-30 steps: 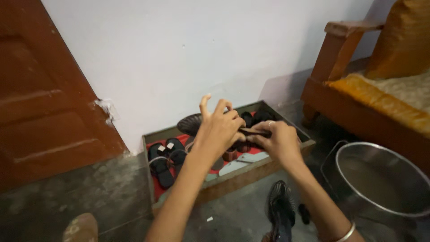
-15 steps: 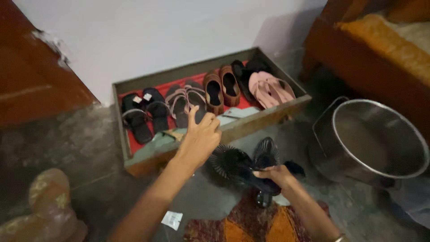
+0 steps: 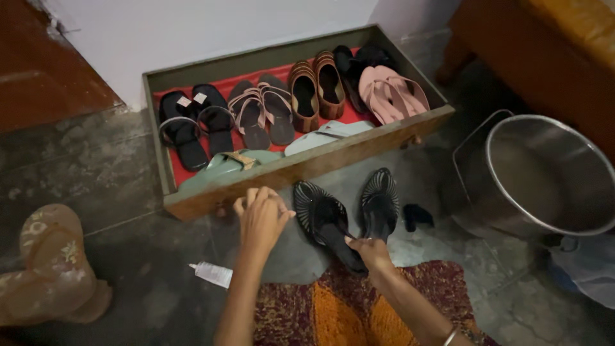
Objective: The person sits on the floor and repairs a pair of black sandals. They apply glue from a tube to the sole of one sandal, press the sole back onto the upper, and then wipe the sandal with a cloth.
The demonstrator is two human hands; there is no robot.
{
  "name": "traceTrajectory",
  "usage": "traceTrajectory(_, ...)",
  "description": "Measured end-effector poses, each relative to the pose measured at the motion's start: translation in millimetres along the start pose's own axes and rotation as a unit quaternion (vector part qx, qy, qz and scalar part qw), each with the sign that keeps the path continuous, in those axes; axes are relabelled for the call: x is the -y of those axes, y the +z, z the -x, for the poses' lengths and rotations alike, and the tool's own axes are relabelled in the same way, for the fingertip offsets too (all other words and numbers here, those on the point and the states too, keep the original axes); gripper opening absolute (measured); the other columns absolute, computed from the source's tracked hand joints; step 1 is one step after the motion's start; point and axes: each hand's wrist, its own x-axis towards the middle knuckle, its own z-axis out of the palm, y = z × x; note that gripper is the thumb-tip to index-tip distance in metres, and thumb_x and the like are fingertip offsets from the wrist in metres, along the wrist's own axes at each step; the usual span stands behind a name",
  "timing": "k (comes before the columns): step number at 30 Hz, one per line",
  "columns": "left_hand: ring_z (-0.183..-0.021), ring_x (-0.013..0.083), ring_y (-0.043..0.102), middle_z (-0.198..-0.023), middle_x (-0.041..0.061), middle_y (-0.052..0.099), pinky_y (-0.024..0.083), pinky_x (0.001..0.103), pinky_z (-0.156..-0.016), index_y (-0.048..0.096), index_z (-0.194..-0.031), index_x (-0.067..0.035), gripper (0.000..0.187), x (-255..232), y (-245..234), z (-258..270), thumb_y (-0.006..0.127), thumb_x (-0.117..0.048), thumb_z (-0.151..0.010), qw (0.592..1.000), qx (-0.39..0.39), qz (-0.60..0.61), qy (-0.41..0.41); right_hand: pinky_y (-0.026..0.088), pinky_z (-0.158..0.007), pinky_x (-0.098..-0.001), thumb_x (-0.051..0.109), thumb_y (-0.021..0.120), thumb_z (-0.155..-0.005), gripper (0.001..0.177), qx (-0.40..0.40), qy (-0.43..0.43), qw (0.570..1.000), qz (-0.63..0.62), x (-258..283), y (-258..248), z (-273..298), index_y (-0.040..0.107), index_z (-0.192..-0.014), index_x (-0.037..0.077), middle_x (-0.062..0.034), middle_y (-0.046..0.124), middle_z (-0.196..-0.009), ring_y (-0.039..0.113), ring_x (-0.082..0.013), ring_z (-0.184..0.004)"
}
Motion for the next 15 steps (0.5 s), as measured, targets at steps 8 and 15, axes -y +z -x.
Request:
traceTrajectory(8, -0.098, 0.0318, 0.066, -0.099, 0.006, 0.069, 0.050, 0.046, -0.083, 0.070, -0.110, -0.011, 0.026, -6.1, -2.0, 7.7, 0.073, -0.011, -0.084, 0.998, -0.008, 0.069, 0.001, 0.057, -0.074, -0.0439, 0.030, 0.071, -0.092, 0.030, -0.210, -0.301, 0.872, 0.325, 59.8, -33.5, 25.2, 0.078, -0.101, 0.003, -0.0211, 0.075, -0.094, 0.075, -0.0347, -0.082)
traceTrajectory(15, -0.095, 0.0308, 0.073, -0.103, 0.010, 0.072, 0.055, 0.040, -0.080, 0.068, -0.112, -0.011, 0.015, -23.5, 20.9, 8.4, 0.071, -0.016, -0.098, 0.976, -0.053, 0.209, -0.042, 0.053, -0.088, -0.0446, 0.023, 0.073, -0.093, 0.024, -0.302, -0.330, 0.811, 0.377, 51.4, -110.7, 4.2, 0.074, -0.111, 0.007, -0.0181, 0.070, -0.104, 0.067, -0.0365, -0.101)
